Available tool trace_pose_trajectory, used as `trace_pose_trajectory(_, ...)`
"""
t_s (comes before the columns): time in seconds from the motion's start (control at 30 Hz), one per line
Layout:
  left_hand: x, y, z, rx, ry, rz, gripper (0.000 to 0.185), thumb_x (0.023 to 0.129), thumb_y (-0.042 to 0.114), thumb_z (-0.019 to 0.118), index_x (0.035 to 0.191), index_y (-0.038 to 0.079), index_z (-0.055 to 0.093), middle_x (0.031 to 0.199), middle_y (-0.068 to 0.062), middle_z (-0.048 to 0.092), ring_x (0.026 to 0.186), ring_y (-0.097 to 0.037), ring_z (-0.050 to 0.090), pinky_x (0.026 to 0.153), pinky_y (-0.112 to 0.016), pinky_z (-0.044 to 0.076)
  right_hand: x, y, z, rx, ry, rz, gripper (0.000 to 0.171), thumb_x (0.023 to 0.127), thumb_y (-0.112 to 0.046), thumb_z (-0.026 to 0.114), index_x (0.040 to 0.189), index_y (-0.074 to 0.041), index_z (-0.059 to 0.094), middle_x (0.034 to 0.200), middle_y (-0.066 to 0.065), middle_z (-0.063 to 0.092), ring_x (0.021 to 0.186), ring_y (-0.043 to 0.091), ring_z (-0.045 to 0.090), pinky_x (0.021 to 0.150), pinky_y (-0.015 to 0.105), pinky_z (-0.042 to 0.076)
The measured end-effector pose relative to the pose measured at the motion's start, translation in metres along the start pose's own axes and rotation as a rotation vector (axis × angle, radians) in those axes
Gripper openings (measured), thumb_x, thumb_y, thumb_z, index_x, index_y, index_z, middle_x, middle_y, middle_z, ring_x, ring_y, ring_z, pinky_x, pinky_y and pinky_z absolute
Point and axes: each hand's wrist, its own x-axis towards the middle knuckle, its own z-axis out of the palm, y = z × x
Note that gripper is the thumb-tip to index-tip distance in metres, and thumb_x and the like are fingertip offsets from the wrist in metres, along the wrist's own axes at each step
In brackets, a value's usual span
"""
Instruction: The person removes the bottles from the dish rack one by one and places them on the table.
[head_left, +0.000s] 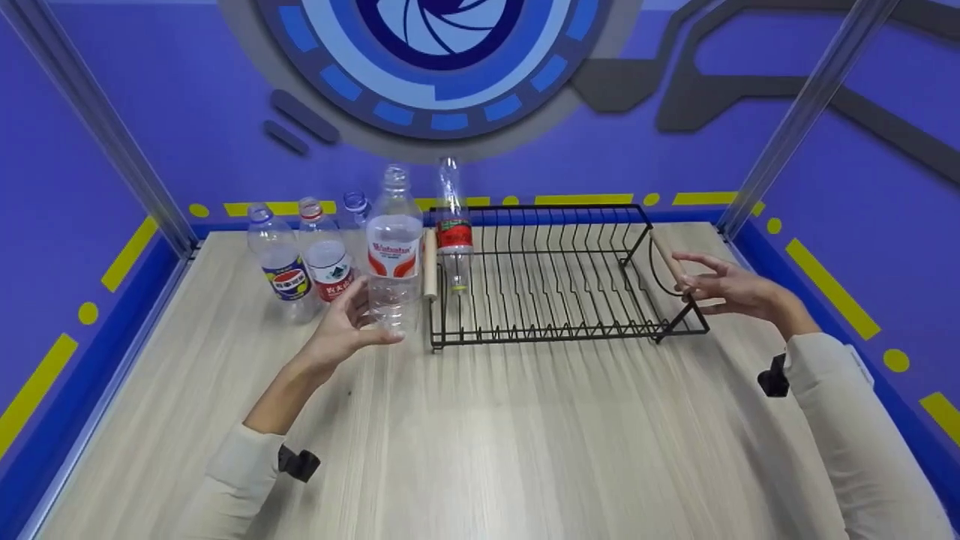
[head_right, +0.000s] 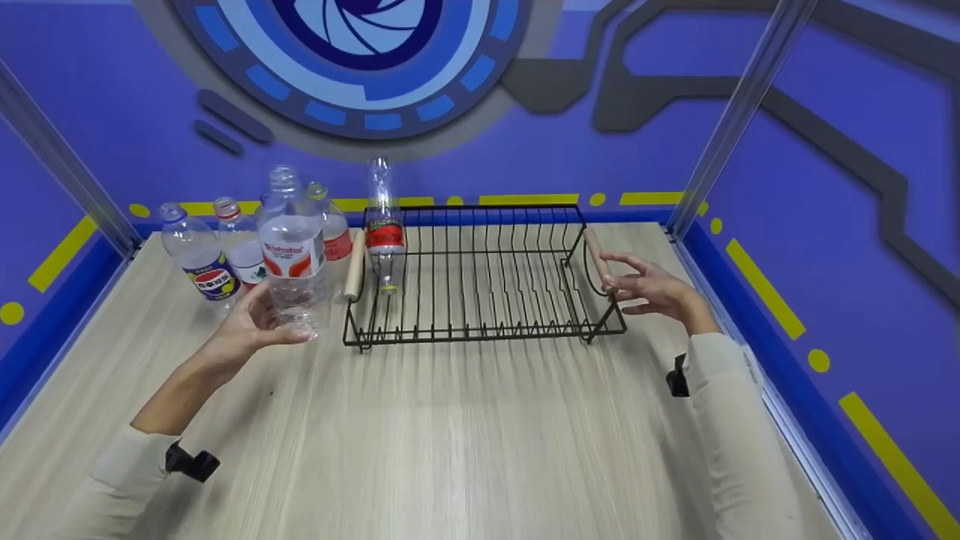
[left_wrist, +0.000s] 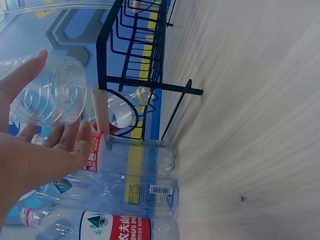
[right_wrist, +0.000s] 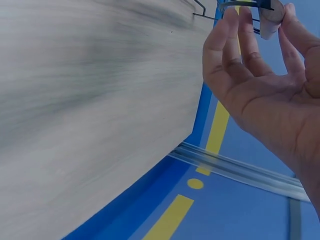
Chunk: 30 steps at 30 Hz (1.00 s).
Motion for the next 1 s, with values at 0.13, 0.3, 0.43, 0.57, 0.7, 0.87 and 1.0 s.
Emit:
trace_pose_trajectory(0.13, -0.005, -0.002, -0.005, 0.031, 0.034, -0.005, 0.107, 0.08, 0.002, 0.083, 0.163, 0.012, 0.017, 0.162, -0.017, 0.035, 0.147, -0.037, 0.037, 0.121, -0.052, 0.033, 0.002, -0.005, 0.001, -0.025, 0.014, 0.022, 0.069, 0.107, -0.037, 0.053, 0.165, -0.028, 0.016, 0.124, -0.016, 0.063, 0.119, 0.011, 0.059, 0.099, 0.037, 0.052)
trace_pose_trajectory(0.3, -0.014, -0.001, -0.014, 0.06, 0.1, -0.021, 0.11, 0.081, 0.003, 0.083, 0.164, 0.015, 0.012, 0.162, -0.015, 0.034, 0.143, -0.035, 0.039, 0.118, -0.05, 0.037, 0.003, -0.01, 0.003, -0.058, 0.023, 0.037, 0.071, 0.107, -0.038, 0.053, 0.165, -0.025, 0.015, 0.132, -0.008, 0.062, 0.119, 0.012, 0.06, 0.1, 0.04, 0.053)
trace_pose_trajectory(0.43, -0.023, 0.001, -0.024, 0.093, 0.164, -0.014, 0.11, 0.082, 0.003, 0.083, 0.164, 0.015, 0.01, 0.161, -0.014, 0.034, 0.141, -0.032, 0.041, 0.115, -0.046, 0.039, 0.0, -0.011, 0.003, -0.1, 0.038, 0.039, 0.073, 0.105, -0.04, 0.055, 0.165, -0.024, 0.016, 0.139, 0.001, 0.061, 0.121, 0.016, 0.059, 0.096, 0.037, 0.054)
trace_pose_trajectory(0.57, -0.031, 0.002, -0.038, 0.133, 0.24, 0.006, 0.109, 0.081, 0.004, 0.083, 0.164, 0.014, 0.012, 0.16, -0.013, 0.036, 0.138, -0.03, 0.043, 0.11, -0.039, 0.041, -0.001, -0.012, 0.002, -0.124, 0.048, 0.034, 0.074, 0.104, -0.041, 0.057, 0.165, -0.023, 0.017, 0.147, 0.01, 0.057, 0.124, 0.022, 0.057, 0.097, 0.039, 0.055)
trace_pose_trajectory(0.7, -0.038, 0.001, -0.054, 0.193, 0.325, 0.027, 0.104, 0.081, 0.007, 0.085, 0.16, 0.012, 0.018, 0.16, -0.013, 0.036, 0.139, -0.03, 0.043, 0.114, -0.044, 0.04, -0.001, -0.012, 0.001, -0.121, 0.052, 0.029, 0.074, 0.104, -0.042, 0.056, 0.165, -0.024, 0.018, 0.151, 0.015, 0.054, 0.126, 0.025, 0.056, 0.099, 0.041, 0.054)
trace_pose_trajectory(0.87, -0.048, -0.002, -0.077, 0.269, 0.421, 0.015, 0.105, 0.082, 0.011, 0.086, 0.161, 0.011, 0.016, 0.162, -0.016, 0.035, 0.143, -0.036, 0.043, 0.116, -0.053, 0.04, -0.001, -0.011, 0.002, -0.126, 0.062, 0.033, 0.074, 0.104, -0.041, 0.058, 0.165, -0.024, 0.019, 0.151, 0.02, 0.052, 0.118, 0.017, 0.059, 0.093, 0.037, 0.056)
trace_pose_trajectory(1.0, -0.053, -0.003, -0.093, 0.305, 0.479, -0.008, 0.109, 0.083, 0.012, 0.085, 0.163, 0.013, 0.01, 0.165, -0.018, 0.03, 0.146, -0.041, 0.039, 0.116, -0.057, 0.039, -0.001, -0.012, 0.003, -0.13, 0.063, 0.03, 0.074, 0.104, -0.04, 0.058, 0.165, -0.023, 0.018, 0.152, 0.023, 0.05, 0.116, 0.016, 0.059, 0.092, 0.036, 0.056)
